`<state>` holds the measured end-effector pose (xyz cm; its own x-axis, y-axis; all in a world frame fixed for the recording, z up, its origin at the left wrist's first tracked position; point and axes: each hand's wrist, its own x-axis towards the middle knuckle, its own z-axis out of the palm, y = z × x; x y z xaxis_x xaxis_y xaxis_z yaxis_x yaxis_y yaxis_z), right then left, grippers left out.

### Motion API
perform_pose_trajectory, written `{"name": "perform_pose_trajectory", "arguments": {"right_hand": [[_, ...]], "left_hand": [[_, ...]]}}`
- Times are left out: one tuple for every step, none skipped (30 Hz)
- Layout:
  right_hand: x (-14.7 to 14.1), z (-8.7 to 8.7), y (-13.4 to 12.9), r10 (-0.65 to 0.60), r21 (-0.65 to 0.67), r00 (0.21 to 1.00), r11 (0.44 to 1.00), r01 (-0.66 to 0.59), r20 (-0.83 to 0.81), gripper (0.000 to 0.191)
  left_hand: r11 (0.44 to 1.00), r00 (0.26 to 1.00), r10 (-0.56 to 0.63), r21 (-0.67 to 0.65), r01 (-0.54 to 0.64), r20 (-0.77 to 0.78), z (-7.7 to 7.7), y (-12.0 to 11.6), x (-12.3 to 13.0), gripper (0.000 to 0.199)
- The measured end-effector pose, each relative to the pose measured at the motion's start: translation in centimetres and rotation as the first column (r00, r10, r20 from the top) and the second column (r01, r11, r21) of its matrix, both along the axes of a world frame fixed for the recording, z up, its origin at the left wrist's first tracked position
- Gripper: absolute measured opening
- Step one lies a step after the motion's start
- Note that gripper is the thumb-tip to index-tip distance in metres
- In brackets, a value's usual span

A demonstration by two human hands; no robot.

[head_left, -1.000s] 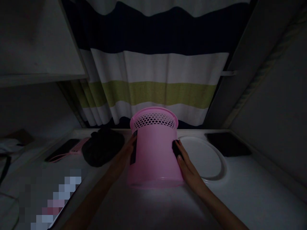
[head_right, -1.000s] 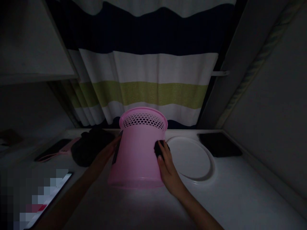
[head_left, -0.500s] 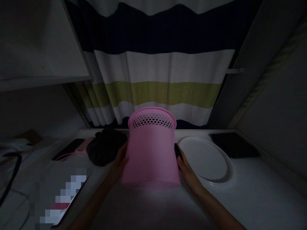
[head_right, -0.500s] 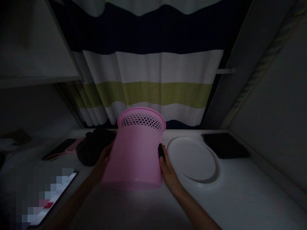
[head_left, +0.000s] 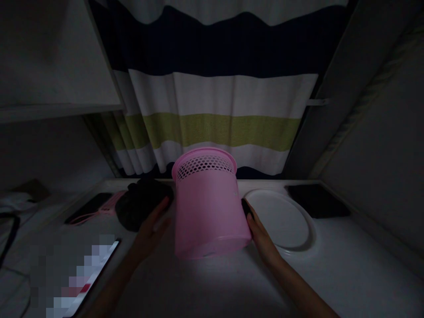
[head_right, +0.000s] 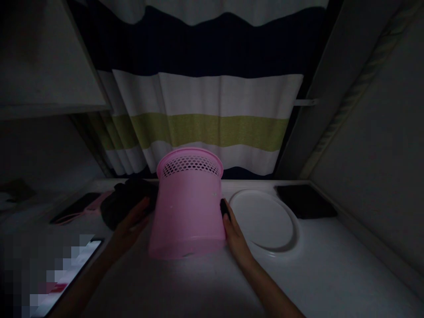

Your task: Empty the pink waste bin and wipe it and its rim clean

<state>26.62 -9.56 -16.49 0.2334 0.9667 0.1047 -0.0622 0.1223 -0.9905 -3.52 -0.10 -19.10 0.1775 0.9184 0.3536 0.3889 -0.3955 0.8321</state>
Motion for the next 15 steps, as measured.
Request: {"name": "perform_pose_trajectory", "arguments": {"right_hand": [[-0.1, 0.2, 0.0, 0.004, 0.006, 1.0, 1.0, -0.004, 0.003, 0.06], [-0.2, 0.3, 0.0, 0.009, 0.012, 1.0, 1.0, -0.009, 0.01, 0.06], [-0.4, 0.5, 0.1, 0.016, 0.013, 1.0, 1.0, -0.017, 0.021, 0.06], [-0.5, 0.6, 0.3, 0.023, 0.012, 0.999, 1.0, -0.024, 0.036, 0.061], [-0.7, 0.6, 0.5, 0.033, 0.012, 0.998, 0.999, -0.033, 0.052, 0.061], [-0.8, 0.7, 0.7, 0.043, 0.012, 0.997, 0.999, -0.044, 0.068, 0.062], [-0.8, 0.8, 1.0, 0.053, 0.017, 0.995, 0.998, -0.055, 0.082, 0.063], [-0.9, 0.8, 1.2, 0.062, 0.025, 0.994, 0.998, -0.065, 0.093, 0.064], [-0.9, 0.8, 1.5, 0.07, 0.034, 0.993, 0.997, -0.073, 0.099, 0.064], [-0.8, 0.8, 1.8, 0.076, 0.041, 0.992, 0.996, -0.081, 0.1, 0.063], [-0.8, 0.8, 2.1, 0.081, 0.046, 0.992, 0.995, -0.086, 0.097, 0.062], [-0.8, 0.7, 2.4, 0.083, 0.051, 0.993, 0.995, -0.088, 0.089, 0.06], [-0.7, 0.5, 2.7, 0.086, 0.055, 0.993, 0.994, -0.09, 0.077, 0.059], [-0.7, 0.2, 3.0, 0.089, 0.058, 0.994, 0.994, -0.092, 0.06, 0.058], [-0.7, -0.1, 3.2, 0.095, 0.059, 0.995, 0.994, -0.097, 0.042, 0.058]], "left_hand": [[0.999, 0.999, -0.032, -0.006, 0.032, 0.042, 1.0, 0.0, 0.3, 0.059], [0.997, 0.996, -0.062, -0.041, 0.065, 0.065, 2.0, 0.0, 0.7, 0.057], [0.996, 0.995, -0.06, -0.063, 0.065, 0.082, 3.0, -0.1, 1.3, 0.056], [0.994, 0.996, -0.072, -0.084, 0.076, 0.055, 3.9, -0.2, 2.0, 0.057], [0.993, 0.996, -0.084, -0.087, 0.084, 0.009, 4.6, -0.4, 2.7, 0.059], [0.994, 0.996, -0.078, -0.085, 0.075, -0.033, 5.2, -0.5, 3.3, 0.063], [0.995, 0.995, -0.068, -0.082, 0.062, -0.077, 5.5, -0.7, 3.9, 0.066], [0.996, 0.993, -0.049, -0.074, 0.041, -0.109, 5.6, -0.8, 4.3, 0.07], [0.998, 0.991, -0.03, -0.066, 0.021, -0.13, 5.6, -0.8, 4.6, 0.073], [0.998, 0.989, -0.017, -0.058, 0.009, -0.144, 5.5, -0.8, 4.7, 0.075], [0.999, 0.989, -0.016, -0.052, 0.009, -0.15, 5.3, -0.6, 4.6, 0.076], [0.999, 0.988, -0.025, -0.047, 0.018, -0.149, 5.0, -0.4, 4.3, 0.075], [0.998, 0.988, -0.046, -0.047, 0.039, -0.145, 4.6, -0.1, 3.9, 0.074], [0.996, 0.988, -0.074, -0.052, 0.068, -0.137, 4.1, 0.3, 3.4, 0.072], [0.993, 0.987, -0.104, -0.06, 0.097, -0.123, 3.5, 0.8, 2.8, 0.071]]}}
